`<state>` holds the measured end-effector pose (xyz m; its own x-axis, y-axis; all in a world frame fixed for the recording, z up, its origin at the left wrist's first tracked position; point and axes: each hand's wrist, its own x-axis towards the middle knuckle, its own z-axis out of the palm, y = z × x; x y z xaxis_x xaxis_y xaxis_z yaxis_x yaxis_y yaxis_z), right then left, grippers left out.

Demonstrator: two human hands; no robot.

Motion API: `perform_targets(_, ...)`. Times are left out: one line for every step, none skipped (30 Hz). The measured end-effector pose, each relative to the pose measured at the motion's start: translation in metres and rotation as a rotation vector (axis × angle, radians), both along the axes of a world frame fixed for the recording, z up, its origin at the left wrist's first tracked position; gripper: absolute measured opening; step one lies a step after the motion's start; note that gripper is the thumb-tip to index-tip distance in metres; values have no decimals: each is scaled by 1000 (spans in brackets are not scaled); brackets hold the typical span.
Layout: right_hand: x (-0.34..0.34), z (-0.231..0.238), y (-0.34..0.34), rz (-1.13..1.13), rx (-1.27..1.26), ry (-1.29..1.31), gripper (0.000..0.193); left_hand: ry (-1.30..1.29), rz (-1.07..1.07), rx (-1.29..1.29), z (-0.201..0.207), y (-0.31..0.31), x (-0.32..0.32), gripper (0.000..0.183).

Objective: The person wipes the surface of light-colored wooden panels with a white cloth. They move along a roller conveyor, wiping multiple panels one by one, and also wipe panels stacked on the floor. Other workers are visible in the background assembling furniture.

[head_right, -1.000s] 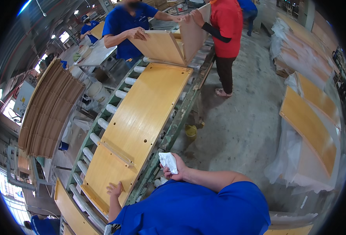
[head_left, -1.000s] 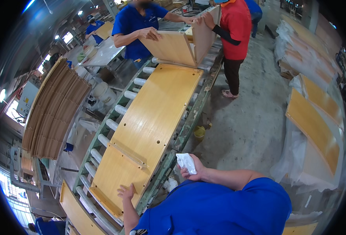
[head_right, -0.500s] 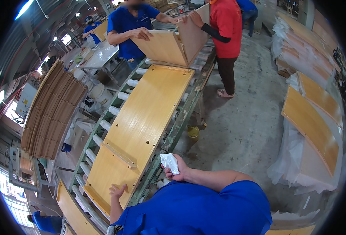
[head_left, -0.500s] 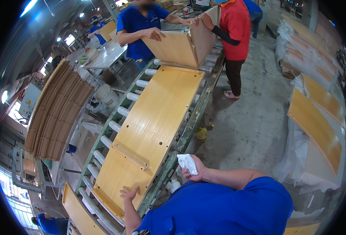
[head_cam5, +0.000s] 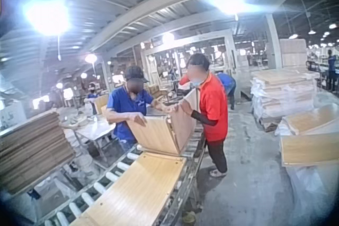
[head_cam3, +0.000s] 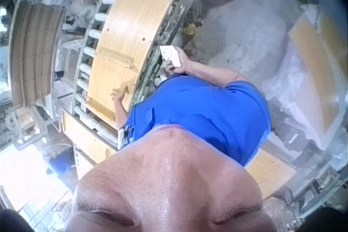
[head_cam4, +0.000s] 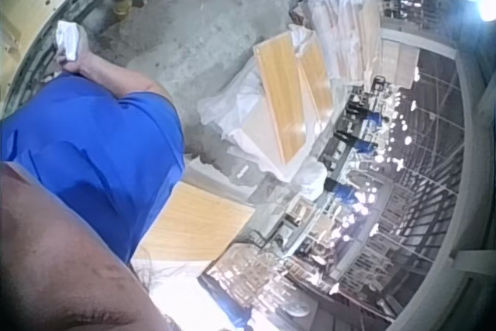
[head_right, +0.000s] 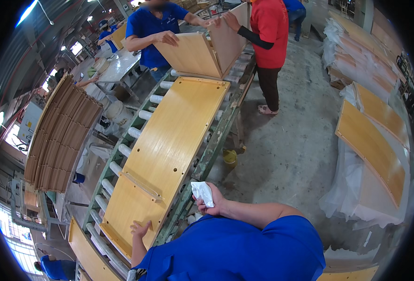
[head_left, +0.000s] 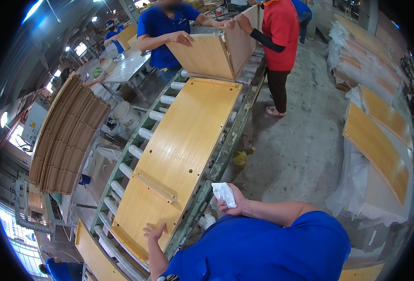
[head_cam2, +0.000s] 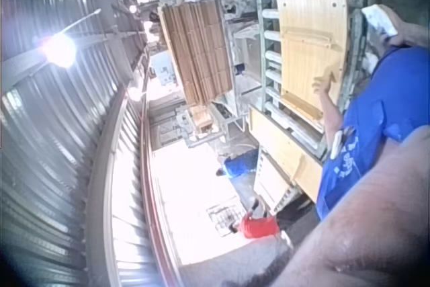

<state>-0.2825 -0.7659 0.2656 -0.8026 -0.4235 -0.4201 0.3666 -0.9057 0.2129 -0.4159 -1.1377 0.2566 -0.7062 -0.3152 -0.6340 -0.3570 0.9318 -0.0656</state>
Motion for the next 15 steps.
perform_targets(1,0,-1,1,1,4,42,8,-6,-2,0,-1,0,124)
perform_targets(1,1,-1,4,2,3,42,15,-11,-5,0,-2,0,123)
perform_targets(1,1,-2,8,2,2,42,23,-17,-7,1,-3,0,123)
perform_targets(1,2,-2,9,7,1,42,24,-14,-5,0,-3,0,124)
perform_targets(0,3,-3,11,8,-5,41,24,-11,-3,0,-2,0,125)
perform_targets(0,4,-3,13,10,-11,41,25,-7,-1,0,-2,0,125)
perform_targets(0,4,-4,17,11,-17,41,26,-11,6,0,-2,0,127)
perform_targets(0,5,-5,19,13,-14,41,28,-15,12,1,-3,1,128)
perform_targets(0,6,-6,23,15,-11,41,29,-18,19,1,-4,1,130)
perform_targets(0,6,-6,25,18,-9,41,21,-36,3,2,-4,1,131)
perform_targets(0,6,-7,28,21,-5,42,13,-54,-13,2,-4,1,133)
perform_targets(1,6,-7,31,24,-1,42,5,-73,-30,3,-4,1,134)
perform_targets(0,6,-8,34,27,5,42,6,-68,-24,4,-4,0,135)
perform_targets(-1,7,-9,37,25,2,42,7,-64,-18,4,-5,1,136)
perform_targets(-1,7,-9,41,23,0,42,8,-60,-13,5,-5,1,137)
